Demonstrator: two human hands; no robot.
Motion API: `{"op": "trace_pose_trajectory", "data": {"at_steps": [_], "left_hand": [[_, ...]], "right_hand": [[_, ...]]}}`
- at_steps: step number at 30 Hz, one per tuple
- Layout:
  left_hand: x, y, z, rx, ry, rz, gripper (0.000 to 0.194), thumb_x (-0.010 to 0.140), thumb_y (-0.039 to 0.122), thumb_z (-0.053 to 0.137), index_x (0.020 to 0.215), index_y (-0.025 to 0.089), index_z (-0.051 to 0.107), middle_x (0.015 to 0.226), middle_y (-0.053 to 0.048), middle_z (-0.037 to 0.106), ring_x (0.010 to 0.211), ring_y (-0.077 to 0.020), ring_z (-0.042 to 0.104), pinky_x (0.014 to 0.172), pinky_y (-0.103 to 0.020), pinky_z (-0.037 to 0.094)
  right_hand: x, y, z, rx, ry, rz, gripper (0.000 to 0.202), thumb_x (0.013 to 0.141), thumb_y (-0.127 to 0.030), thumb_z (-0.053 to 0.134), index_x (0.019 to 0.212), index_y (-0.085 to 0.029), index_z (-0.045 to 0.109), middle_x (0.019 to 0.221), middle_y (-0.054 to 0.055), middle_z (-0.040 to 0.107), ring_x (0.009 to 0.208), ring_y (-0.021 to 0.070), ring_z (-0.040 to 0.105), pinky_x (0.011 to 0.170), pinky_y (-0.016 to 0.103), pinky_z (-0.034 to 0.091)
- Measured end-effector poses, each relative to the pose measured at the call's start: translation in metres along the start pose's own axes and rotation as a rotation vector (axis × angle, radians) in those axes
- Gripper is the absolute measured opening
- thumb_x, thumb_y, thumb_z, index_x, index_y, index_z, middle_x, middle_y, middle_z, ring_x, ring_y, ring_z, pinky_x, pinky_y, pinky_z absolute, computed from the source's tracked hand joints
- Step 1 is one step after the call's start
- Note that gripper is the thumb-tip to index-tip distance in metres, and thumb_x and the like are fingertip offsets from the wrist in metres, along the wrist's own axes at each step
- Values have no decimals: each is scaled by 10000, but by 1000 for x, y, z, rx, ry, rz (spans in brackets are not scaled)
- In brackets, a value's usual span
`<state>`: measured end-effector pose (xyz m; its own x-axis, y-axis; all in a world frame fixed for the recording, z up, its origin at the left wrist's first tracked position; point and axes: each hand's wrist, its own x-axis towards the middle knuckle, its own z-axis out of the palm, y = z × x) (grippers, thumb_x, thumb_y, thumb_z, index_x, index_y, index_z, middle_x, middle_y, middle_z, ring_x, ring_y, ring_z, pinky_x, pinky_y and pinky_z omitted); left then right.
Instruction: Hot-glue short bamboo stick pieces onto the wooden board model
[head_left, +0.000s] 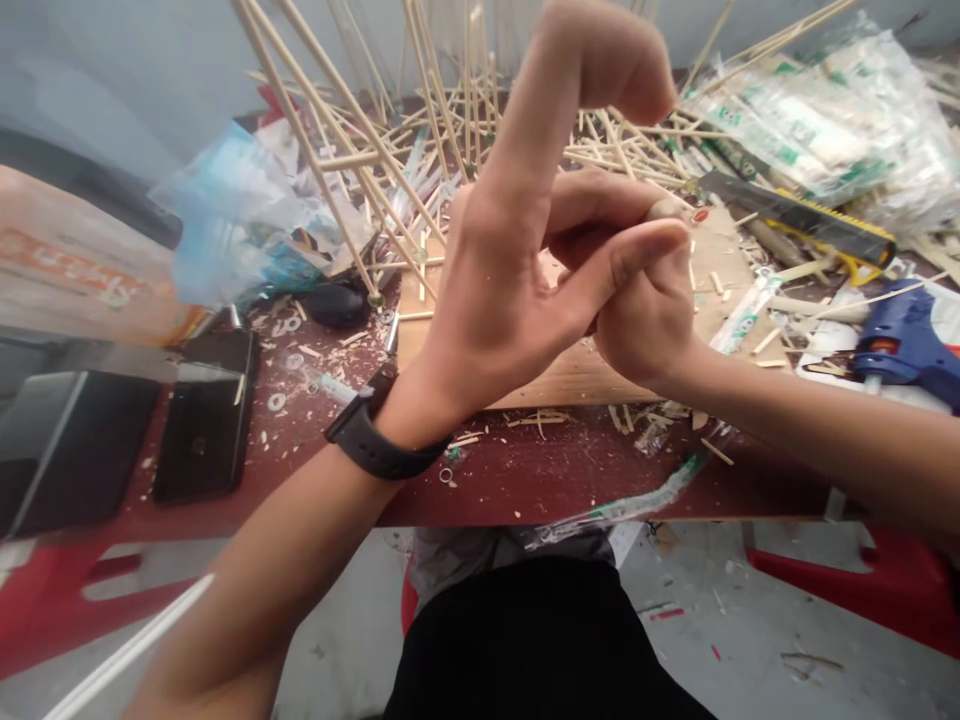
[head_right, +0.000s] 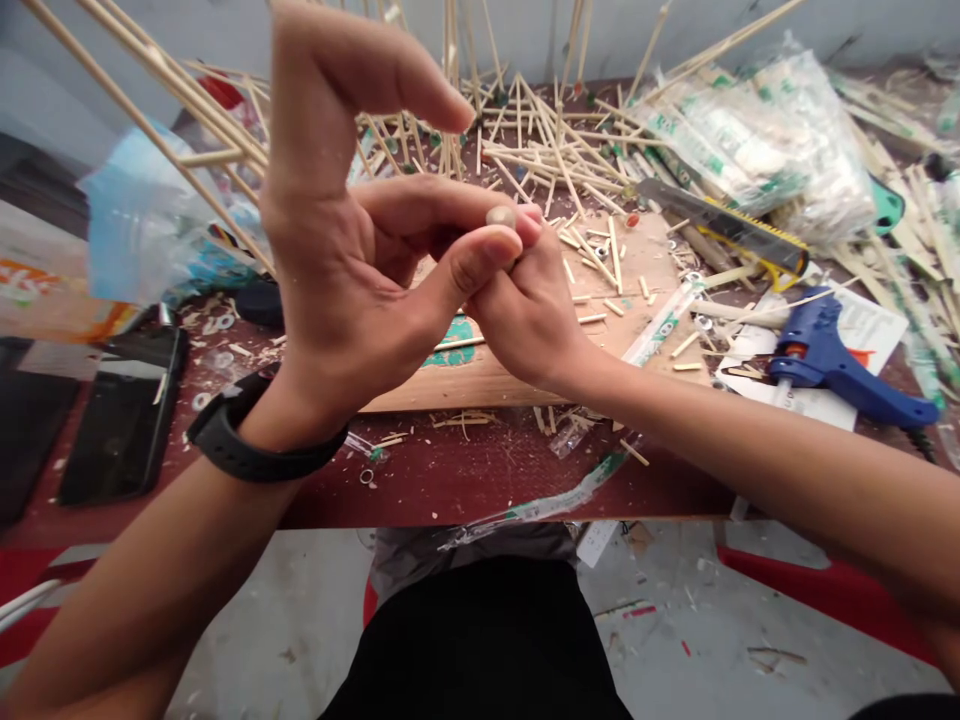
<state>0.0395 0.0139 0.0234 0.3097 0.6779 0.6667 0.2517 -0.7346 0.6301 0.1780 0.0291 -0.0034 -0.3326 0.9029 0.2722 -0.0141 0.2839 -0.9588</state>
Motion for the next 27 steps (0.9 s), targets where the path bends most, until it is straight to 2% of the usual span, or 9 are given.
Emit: {"op": "trace_pose_trajectory", "data": {"at_steps": [3, 6, 9, 11, 14, 18, 21, 24, 27], "left_hand": [[0, 0, 2, -77, 17, -4, 365, 1059, 220, 701, 1399, 222, 569, 1106, 32, 804, 1166, -222, 826, 1069, -355, 670], [2, -2, 4, -52, 4, -40, 380, 1042, 282, 726, 1391, 226, 586, 1127, 40, 809, 1128, -210, 837, 988, -304, 682], [4, 0, 4, 120, -60, -105, 431, 1136, 523, 363, 1476, 327, 540, 1173, 92, 742, 1179, -235, 806, 891, -311, 664], [4, 2, 2, 105, -71, -93, 399, 1149, 489, 350, 1460, 307, 521, 1127, 87, 742, 1172, -214, 812, 914, -299, 656], [4, 1, 3, -47, -5, 10, 322, 1060, 270, 698, 1310, 248, 495, 1061, 32, 776, 1085, -184, 840, 990, -288, 668], [2, -8, 9, -5, 46, 123, 326, 1104, 399, 593, 1338, 295, 392, 1420, -29, 626, 1059, -207, 847, 903, -352, 677], [-6, -9, 10, 78, 136, 117, 269, 1158, 349, 411, 1418, 300, 356, 1541, -91, 552, 1173, -229, 814, 955, -386, 661], [-17, -5, 7, 217, 104, 51, 310, 1139, 246, 416, 1440, 301, 367, 1409, -96, 658, 1143, -216, 798, 931, -387, 657], [-26, -1, 7, 400, -52, 31, 382, 1084, 196, 519, 1441, 261, 400, 1172, -86, 750, 1103, -268, 788, 915, -431, 649]], "right_hand": [[1, 2, 3, -22, 207, -168, 574, 916, -808, 629, 728, -273, 542, 752, 64, 548, 787, 250, 564, 703, 413, 531], [1, 3, 4, -25, 209, -177, 649, 886, -860, 637, 685, -266, 471, 668, 27, 450, 683, 212, 487, 628, 394, 467], [1, 1, 4, -30, 221, -165, 661, 850, -881, 669, 696, -268, 478, 673, 26, 454, 686, 208, 480, 607, 380, 452], [1, 0, 4, -26, 241, -178, 647, 849, -879, 674, 712, -268, 510, 710, 40, 493, 714, 215, 492, 613, 379, 461], [1, -1, 4, -33, 191, -190, 656, 842, -894, 667, 715, -262, 543, 731, 46, 513, 724, 211, 492, 622, 374, 469], [1, -3, -4, 16, 40, -87, 643, 866, -877, 666, 742, -261, 529, 632, -7, 436, 596, 154, 418, 489, 303, 375], [-2, -11, -14, 130, -5, -69, 624, 920, -708, 744, 648, -255, 413, 547, -64, 306, 483, 105, 295, 427, 279, 279], [-7, -26, -23, 220, 7, -73, 640, 900, -523, 826, 582, -257, 338, 501, -95, 234, 434, 83, 201, 416, 290, 237], [-12, -36, -28, 224, 45, -80, 651, 892, -519, 838, 574, -269, 327, 491, -106, 211, 421, 84, 188, 415, 300, 213]]}}
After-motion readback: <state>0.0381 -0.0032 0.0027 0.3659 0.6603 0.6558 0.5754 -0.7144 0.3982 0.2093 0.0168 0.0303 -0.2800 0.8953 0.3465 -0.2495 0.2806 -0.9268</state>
